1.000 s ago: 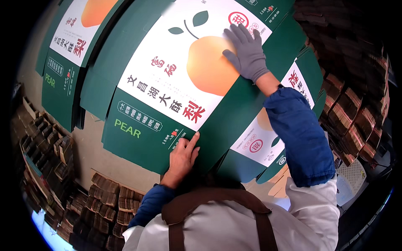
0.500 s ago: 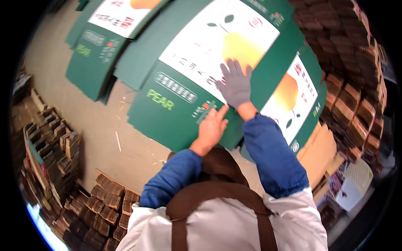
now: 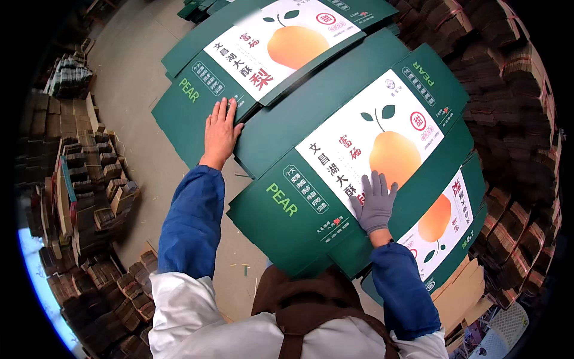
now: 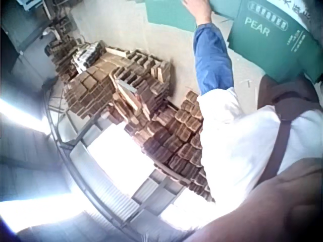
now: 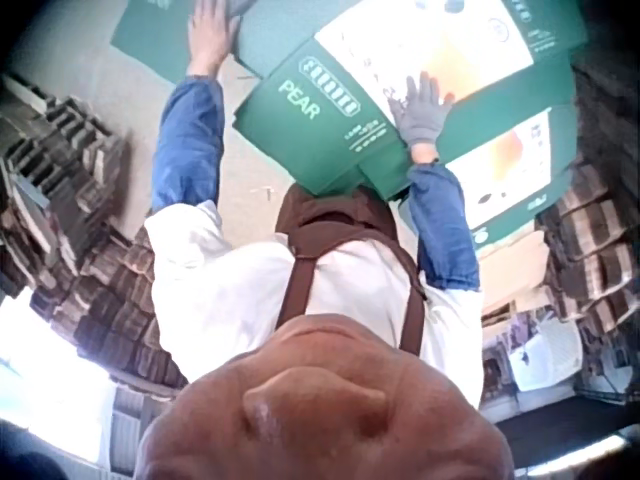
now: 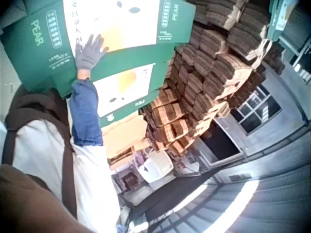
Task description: The person folds flat green cardboard sheets into pear-shaped boxes. They repeatedly pick up a sheet, fold the sides to form the box structure, and place the finished box onto a growing stack on the floor.
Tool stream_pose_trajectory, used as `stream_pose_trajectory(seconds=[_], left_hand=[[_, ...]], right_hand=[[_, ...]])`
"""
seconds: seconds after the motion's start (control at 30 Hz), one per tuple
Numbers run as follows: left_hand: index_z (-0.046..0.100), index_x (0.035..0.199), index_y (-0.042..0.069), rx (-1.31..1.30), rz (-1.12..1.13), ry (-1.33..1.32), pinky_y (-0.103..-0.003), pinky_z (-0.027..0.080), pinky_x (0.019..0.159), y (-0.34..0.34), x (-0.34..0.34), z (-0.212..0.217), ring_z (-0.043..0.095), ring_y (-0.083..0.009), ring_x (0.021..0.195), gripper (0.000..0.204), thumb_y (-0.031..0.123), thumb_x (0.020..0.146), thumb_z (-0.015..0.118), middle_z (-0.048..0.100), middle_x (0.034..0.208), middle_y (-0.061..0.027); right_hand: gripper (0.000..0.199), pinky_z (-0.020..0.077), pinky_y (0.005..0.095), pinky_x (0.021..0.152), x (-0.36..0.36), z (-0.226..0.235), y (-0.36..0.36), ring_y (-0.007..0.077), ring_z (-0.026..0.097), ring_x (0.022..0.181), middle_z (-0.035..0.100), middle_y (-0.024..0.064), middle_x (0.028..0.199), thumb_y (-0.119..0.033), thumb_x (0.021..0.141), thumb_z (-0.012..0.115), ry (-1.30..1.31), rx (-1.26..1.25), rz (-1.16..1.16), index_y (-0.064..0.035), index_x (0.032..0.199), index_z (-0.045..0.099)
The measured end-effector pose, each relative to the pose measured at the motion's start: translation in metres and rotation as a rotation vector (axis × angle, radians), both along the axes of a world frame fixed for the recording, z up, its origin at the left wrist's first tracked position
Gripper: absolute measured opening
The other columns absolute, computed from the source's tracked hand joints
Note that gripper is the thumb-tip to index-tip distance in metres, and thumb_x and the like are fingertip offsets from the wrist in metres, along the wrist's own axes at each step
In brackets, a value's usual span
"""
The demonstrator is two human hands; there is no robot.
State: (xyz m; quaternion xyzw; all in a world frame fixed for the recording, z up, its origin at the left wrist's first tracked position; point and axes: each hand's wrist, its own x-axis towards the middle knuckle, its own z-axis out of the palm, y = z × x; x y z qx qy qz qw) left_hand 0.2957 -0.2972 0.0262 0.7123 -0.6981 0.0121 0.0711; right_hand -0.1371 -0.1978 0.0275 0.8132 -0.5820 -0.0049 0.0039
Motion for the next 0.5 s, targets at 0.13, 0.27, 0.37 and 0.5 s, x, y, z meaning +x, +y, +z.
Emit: stream_pose_trajectory(seconds=[0.13,0.27,0.37,0.5], left_hand=[[0.037,0.144,0.009,-0.019,-0.092,0.05,-0.041,0.038,0.105,-0.003,0.0,-0.006,0.04,-0.0336,0.133,0.065,0.018,0.086,0.066,0.04,0.146,-0.0147],[0.043,0.138,0.001,-0.049,-0.151,0.033,-0.036,0.036,0.11,0.007,0.003,-0.007,0.043,-0.0332,0.13,0.055,0.006,0.086,0.058,0.044,0.143,-0.0161],[0.043,0.137,-0.004,-0.023,-0.228,-0.237,-0.035,0.037,0.109,0.03,-0.01,-0.004,0.045,-0.0329,0.128,0.053,0.004,0.086,0.051,0.044,0.142,-0.0199],[0.046,0.131,-0.008,0.059,-0.345,-0.228,-0.036,0.048,0.096,0.082,-0.051,0.037,0.055,-0.0344,0.114,0.048,0.005,0.085,0.052,0.048,0.136,-0.0259]], right_hand=[[0.062,0.0206,0.0652,0.106,-0.006,0.003,0.002,0.0327,0.037,0.133,0.043,0.0151,0.142,-0.051,0.086,0.058,0.039,-0.001,-0.016,-0.0116,0.133,0.053],[0.061,0.0196,0.0636,0.107,-0.003,0.006,-0.002,0.0308,0.037,0.134,0.042,0.0146,0.142,-0.05,0.087,0.057,0.033,-0.031,-0.007,-0.0115,0.133,0.053],[0.06,0.02,0.0589,0.109,0.001,0.008,-0.006,0.0288,0.041,0.132,0.045,0.0143,0.141,-0.048,0.087,0.057,-0.032,-0.031,-0.062,-0.0105,0.133,0.052],[0.06,0.0363,0.0476,0.102,0.04,0.01,-0.03,0.0278,0.047,0.124,0.051,0.0166,0.134,-0.049,0.09,0.056,-0.628,0.141,-0.339,-0.0064,0.132,0.052]])
